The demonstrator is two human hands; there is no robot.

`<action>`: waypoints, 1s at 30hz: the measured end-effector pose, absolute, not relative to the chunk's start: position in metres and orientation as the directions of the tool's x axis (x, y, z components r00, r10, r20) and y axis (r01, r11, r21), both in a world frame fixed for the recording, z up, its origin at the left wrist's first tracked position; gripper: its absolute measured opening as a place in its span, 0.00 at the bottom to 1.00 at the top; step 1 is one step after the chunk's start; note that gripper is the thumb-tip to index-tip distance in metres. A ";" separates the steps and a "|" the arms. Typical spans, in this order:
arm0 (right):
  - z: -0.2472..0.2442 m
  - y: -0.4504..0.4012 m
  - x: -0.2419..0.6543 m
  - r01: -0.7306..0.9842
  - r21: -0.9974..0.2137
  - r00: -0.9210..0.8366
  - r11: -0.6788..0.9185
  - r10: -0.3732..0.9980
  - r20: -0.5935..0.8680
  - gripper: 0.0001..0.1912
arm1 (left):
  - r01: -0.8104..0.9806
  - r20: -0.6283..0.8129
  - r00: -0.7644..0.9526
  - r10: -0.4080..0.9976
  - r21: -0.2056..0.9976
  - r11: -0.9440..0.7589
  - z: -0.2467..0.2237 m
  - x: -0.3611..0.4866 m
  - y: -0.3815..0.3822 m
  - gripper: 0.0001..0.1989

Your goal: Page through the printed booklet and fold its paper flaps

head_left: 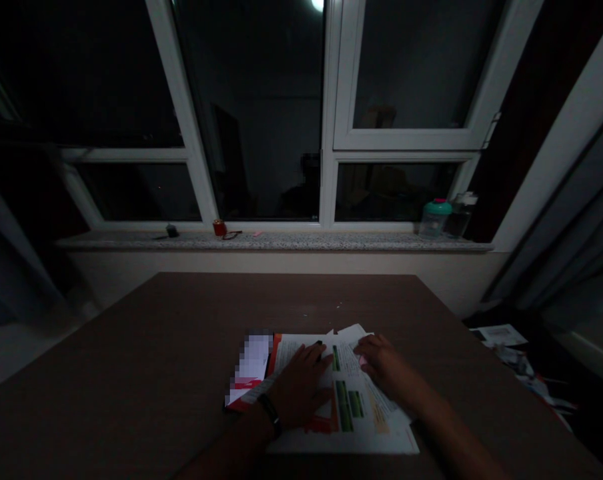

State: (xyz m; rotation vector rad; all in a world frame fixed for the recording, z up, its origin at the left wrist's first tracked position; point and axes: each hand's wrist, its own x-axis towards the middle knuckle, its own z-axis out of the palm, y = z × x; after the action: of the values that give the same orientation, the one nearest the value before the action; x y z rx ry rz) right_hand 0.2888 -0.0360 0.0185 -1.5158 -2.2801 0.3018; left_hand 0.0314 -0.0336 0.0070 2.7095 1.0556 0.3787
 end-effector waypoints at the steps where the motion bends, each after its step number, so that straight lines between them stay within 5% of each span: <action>1: 0.021 -0.037 0.287 0.842 -0.374 -0.334 0.388 0.920 0.203 0.12 | 0.630 0.162 0.710 0.686 0.290 -0.720 0.006 0.032 -0.033 0.28; 12: 0.006 -0.051 0.219 0.863 -0.373 -0.246 0.341 0.928 0.279 0.05 | 0.643 0.256 0.657 0.709 0.300 -0.704 0.001 0.035 -0.029 0.26; 19: -0.002 -0.047 0.224 0.988 -0.093 -0.084 0.121 0.940 0.330 0.07 | 0.657 0.239 0.641 0.730 0.322 -0.682 0.005 0.034 -0.030 0.28; 30: 0.000 -0.048 0.223 0.960 -0.123 -0.199 0.251 0.923 0.329 0.05 | 0.654 0.240 0.635 0.734 0.338 -0.676 0.020 0.036 -0.034 0.21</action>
State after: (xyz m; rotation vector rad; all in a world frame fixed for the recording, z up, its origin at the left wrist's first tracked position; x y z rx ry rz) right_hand 0.2235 -0.0477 0.0001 -1.7326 -2.1945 -0.1548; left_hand 0.0361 -0.0343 0.0196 2.6372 1.1366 0.5323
